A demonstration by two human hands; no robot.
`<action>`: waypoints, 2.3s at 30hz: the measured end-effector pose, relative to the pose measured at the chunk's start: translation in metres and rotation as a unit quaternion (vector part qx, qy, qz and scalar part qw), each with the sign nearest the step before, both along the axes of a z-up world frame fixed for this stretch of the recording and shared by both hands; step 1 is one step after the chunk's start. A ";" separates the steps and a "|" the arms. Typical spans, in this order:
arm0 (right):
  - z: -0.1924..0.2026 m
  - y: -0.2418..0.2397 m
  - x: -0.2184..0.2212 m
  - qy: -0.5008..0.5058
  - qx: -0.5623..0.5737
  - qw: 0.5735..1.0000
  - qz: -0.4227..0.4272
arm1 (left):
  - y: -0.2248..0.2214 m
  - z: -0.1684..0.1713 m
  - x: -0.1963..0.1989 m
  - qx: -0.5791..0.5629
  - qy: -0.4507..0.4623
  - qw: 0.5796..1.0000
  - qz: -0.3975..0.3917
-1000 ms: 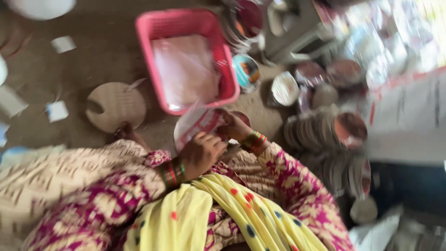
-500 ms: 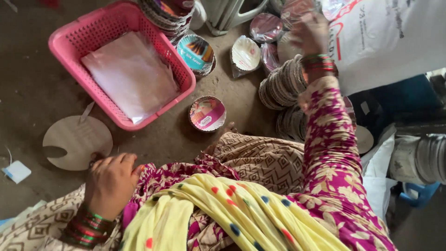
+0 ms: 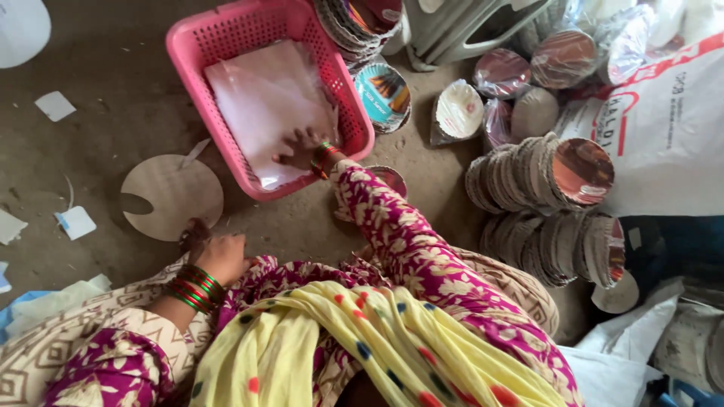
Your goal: The person places stacks of small patterned paper plates into clear plastic bags and ties them shut by hand.
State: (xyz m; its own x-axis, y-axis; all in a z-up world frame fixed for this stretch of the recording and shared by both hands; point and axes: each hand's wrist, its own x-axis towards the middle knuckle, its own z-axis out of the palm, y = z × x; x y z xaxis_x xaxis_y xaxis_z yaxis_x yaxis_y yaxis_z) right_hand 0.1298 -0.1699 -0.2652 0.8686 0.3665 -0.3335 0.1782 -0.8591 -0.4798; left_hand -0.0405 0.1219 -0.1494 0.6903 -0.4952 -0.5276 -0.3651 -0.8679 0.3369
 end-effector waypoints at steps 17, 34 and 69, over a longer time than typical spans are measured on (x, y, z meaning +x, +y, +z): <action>0.156 -0.028 -0.067 -0.027 0.184 0.982 -0.016 | -0.013 0.061 -0.002 -0.211 0.035 0.972 0.094; 0.188 0.044 -0.121 -0.062 0.421 0.877 -0.221 | -0.070 0.073 0.045 -0.629 0.188 0.596 0.463; 0.219 0.010 -0.128 -0.148 0.309 0.924 -0.170 | -0.075 0.174 0.026 -0.433 -0.417 0.794 0.087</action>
State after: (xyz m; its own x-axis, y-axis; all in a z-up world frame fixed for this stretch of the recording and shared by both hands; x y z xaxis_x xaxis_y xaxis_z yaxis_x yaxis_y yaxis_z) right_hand 0.0017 -0.1595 -0.0464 0.9882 0.0961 0.1193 0.1506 -0.4678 -0.8709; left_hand -0.0141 0.0474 0.0243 0.7186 -0.2810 0.6361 -0.6744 -0.5047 0.5390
